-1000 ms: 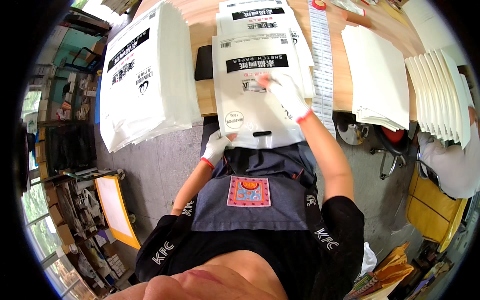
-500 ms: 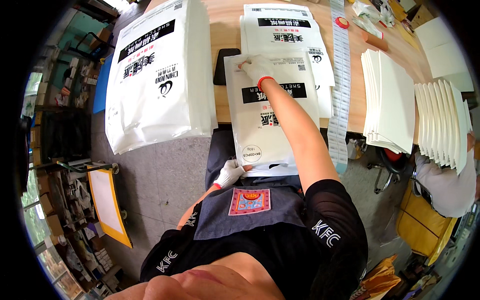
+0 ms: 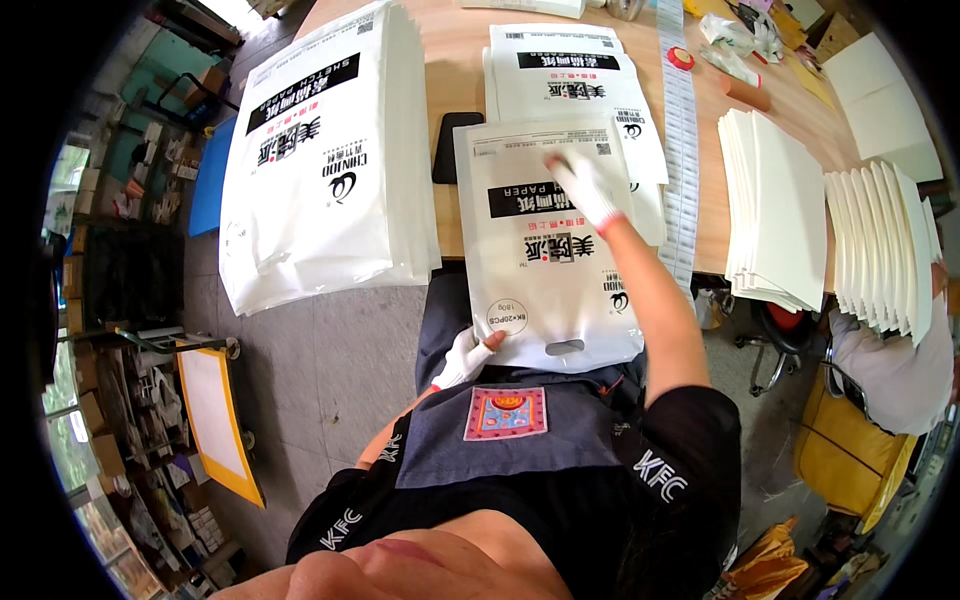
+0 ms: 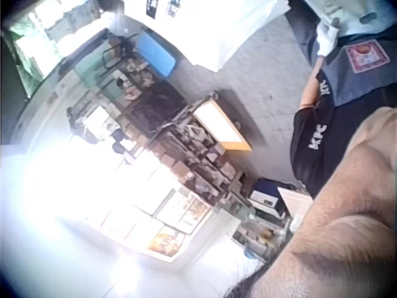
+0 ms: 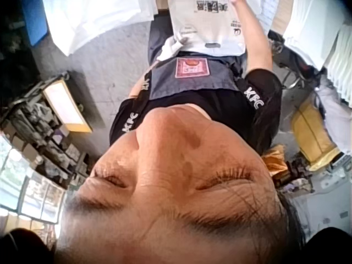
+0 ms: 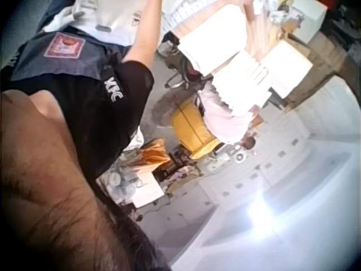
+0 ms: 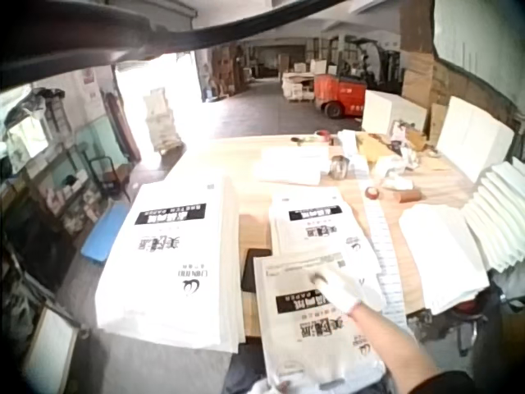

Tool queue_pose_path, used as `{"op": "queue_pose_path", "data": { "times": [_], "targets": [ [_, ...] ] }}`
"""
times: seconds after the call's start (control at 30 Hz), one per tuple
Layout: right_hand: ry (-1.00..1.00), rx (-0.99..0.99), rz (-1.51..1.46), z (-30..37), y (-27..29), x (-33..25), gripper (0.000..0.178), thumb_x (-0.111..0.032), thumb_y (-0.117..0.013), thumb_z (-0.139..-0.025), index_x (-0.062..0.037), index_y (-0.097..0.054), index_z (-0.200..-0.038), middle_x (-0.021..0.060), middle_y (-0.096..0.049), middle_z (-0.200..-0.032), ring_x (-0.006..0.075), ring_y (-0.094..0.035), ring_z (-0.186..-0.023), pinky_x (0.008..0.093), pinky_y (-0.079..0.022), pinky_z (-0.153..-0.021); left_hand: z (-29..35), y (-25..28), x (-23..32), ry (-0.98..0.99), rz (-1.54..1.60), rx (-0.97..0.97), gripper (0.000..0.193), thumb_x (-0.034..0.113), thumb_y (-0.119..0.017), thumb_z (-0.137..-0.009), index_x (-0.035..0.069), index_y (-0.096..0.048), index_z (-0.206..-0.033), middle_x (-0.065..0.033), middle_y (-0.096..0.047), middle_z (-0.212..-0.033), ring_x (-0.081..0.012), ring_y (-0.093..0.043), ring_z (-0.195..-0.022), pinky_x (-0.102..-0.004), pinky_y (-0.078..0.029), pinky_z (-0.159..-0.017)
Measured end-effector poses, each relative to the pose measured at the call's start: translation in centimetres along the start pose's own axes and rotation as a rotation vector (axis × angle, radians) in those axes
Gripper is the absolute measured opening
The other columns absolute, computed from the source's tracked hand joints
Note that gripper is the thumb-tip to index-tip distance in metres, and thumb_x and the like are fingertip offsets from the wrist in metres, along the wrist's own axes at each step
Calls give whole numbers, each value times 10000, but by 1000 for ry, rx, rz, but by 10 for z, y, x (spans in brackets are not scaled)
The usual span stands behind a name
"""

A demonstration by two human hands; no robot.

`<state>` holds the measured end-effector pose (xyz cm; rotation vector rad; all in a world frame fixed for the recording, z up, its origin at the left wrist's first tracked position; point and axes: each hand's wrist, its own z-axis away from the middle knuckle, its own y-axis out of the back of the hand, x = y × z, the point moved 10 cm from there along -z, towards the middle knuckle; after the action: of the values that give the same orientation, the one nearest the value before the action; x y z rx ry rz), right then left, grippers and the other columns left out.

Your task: The person repeatedly picks up stacks of white paper, places them into white plastic bags, and seals the bags. The person then stacks the sealed bags on the table.

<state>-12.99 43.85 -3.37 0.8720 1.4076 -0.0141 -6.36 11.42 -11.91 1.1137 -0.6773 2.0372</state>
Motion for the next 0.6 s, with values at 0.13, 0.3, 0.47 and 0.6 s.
{"op": "queue_pose_path", "data": {
  "times": [0.13,0.3,0.47,0.6],
  "targets": [
    [-421,-162,894,138,84,22,511,-550,-462,-881,-75,-652,-890,175,-658,-824,346,-646,-791,458,-493,-676,12,2,64,-135,17,25,373,353,-622,-910,-10,-597,-992,-5,-589,-806,-68,-488,-718,-230,-412,-638],
    [-635,-243,-455,250,27,97,403,-413,-520,-945,-45,-622,-1072,20,-658,-776,121,-593,-626,255,-432,-515,19,3,152,-331,-116,29,311,335,-614,-908,36,-578,-832,24,-516,-668,-61,-445,-606,-235,-380,-555],
    [-488,-283,-901,189,-43,15,318,-282,-526,-968,-43,-575,-1172,-48,-581,-762,27,-451,-546,197,-334,-469,115,36,271,-1070,-644,290,173,157,-583,-843,10,-613,-931,-49,-580,-695,-158,-555,-625,-321,-462,-587],
    [-92,-358,-626,76,-64,-117,299,-313,-519,-956,-28,-601,-993,-30,-538,-703,46,-454,-567,218,-364,-513,162,164,285,-1066,-143,658,348,89,-459,-884,-46,-568,-1186,-83,-633,-890,-149,-591,-758,-293,-488,-694]
  ]
}}
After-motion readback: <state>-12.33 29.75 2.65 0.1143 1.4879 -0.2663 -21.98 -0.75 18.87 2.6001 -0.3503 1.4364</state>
